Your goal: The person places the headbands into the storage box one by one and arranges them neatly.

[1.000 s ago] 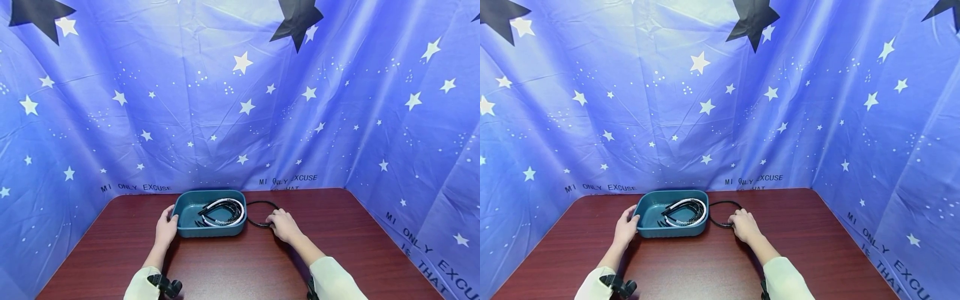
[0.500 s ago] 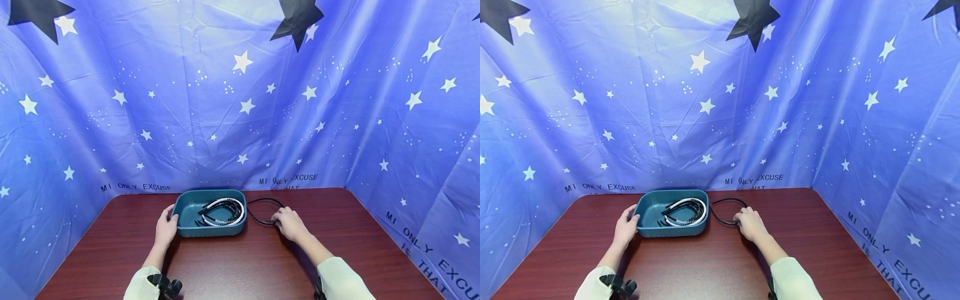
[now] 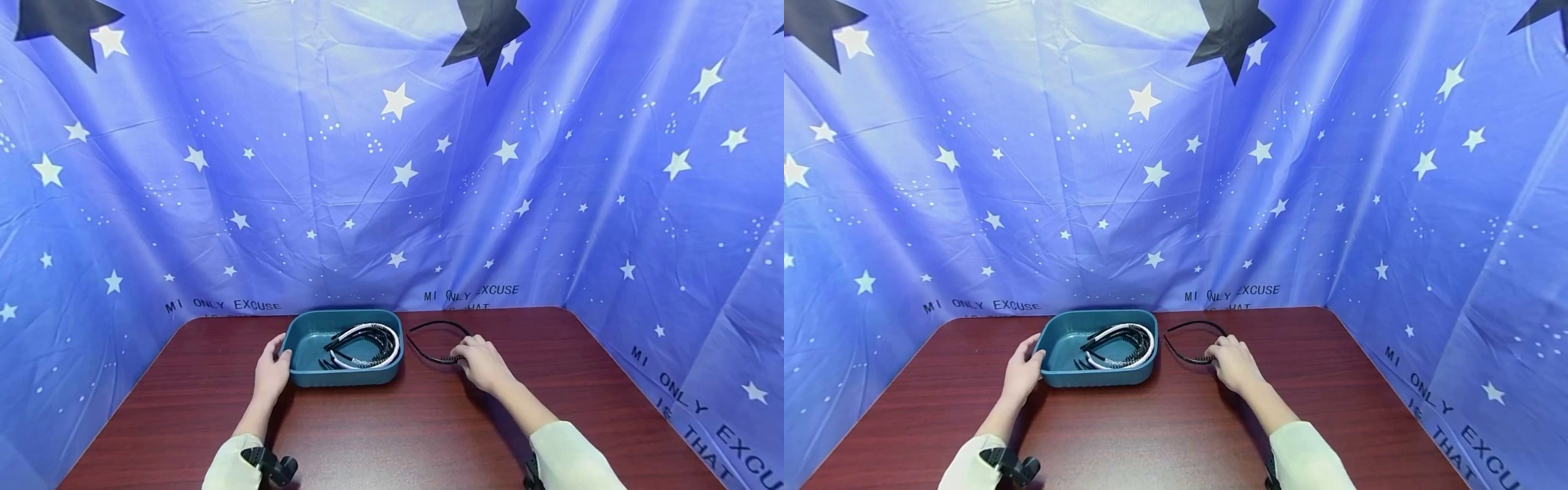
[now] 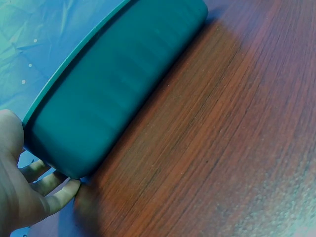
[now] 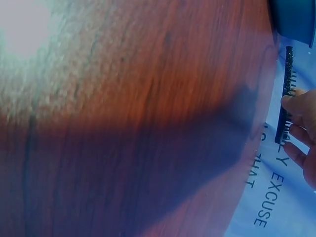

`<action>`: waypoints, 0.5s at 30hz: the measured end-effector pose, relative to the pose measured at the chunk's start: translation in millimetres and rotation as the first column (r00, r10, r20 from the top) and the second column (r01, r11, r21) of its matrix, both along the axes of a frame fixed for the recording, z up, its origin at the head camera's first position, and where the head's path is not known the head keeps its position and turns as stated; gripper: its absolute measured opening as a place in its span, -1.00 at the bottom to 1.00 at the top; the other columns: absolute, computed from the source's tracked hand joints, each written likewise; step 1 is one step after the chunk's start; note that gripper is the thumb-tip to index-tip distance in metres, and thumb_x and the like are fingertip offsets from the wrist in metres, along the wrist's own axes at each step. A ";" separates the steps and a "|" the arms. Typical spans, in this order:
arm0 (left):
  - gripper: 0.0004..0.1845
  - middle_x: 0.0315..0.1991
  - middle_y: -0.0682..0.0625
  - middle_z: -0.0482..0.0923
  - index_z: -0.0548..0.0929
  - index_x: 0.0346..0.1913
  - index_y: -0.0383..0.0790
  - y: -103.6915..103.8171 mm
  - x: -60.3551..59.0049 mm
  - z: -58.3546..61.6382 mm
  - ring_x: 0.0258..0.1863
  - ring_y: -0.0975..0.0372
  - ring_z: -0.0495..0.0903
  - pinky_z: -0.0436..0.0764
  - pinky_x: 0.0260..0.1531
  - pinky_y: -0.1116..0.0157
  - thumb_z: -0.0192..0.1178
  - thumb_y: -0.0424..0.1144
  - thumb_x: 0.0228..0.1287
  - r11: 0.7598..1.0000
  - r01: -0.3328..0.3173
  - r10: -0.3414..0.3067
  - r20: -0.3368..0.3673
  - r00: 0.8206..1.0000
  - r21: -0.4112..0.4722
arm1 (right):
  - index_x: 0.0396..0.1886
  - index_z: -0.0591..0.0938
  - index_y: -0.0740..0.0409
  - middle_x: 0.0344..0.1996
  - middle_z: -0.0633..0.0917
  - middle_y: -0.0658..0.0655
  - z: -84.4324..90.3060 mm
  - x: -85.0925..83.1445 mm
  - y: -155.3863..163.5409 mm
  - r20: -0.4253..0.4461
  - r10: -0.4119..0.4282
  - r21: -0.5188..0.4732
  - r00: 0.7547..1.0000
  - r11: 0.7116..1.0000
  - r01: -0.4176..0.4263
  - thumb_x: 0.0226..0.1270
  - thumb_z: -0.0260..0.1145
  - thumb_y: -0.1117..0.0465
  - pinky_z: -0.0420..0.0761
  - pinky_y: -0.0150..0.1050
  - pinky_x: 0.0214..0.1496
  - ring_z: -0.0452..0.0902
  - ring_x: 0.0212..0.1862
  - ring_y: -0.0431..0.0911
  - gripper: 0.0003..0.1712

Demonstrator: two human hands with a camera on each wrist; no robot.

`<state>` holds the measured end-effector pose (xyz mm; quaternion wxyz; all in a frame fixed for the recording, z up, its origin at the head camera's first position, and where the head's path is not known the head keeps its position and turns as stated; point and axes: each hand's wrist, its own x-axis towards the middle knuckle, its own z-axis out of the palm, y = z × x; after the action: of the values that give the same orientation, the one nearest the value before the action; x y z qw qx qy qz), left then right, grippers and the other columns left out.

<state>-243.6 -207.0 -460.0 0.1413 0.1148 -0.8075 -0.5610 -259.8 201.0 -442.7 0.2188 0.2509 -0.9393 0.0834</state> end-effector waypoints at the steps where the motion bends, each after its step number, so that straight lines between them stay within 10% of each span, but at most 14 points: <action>1: -0.53 0.22 -0.38 0.34 0.28 0.33 -0.26 -0.1 -0.1 -0.1 0.18 -0.11 0.34 0.31 0.19 -0.04 -0.11 -0.34 0.37 1.000 0.000 0.000 0.000 1.000 0.000 | -0.40 0.70 0.02 -0.37 0.63 0.00 0.4 0.1 0.7 0.000 0.003 -0.003 1.000 1.000 -0.003 -0.07 0.38 0.40 0.44 -0.11 -0.24 0.47 -0.20 -0.02 -0.78; 15: -0.52 0.23 -0.39 0.33 0.27 0.33 -0.27 0.3 0.5 0.9 0.20 -0.11 0.33 0.30 0.21 -0.03 -0.11 -0.35 0.36 1.000 0.006 -0.006 -0.009 1.000 0.004 | -0.40 0.69 0.06 -0.38 0.62 0.01 8.0 2.3 4.7 -0.036 0.029 -0.026 0.999 0.999 -0.030 -0.05 0.38 0.41 0.44 -0.08 -0.23 0.47 -0.20 0.00 -0.80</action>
<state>-243.1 -206.7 -459.2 0.1429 0.1103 -0.8060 -0.5637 -257.5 205.7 -434.7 0.2374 0.2632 -0.9303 0.0949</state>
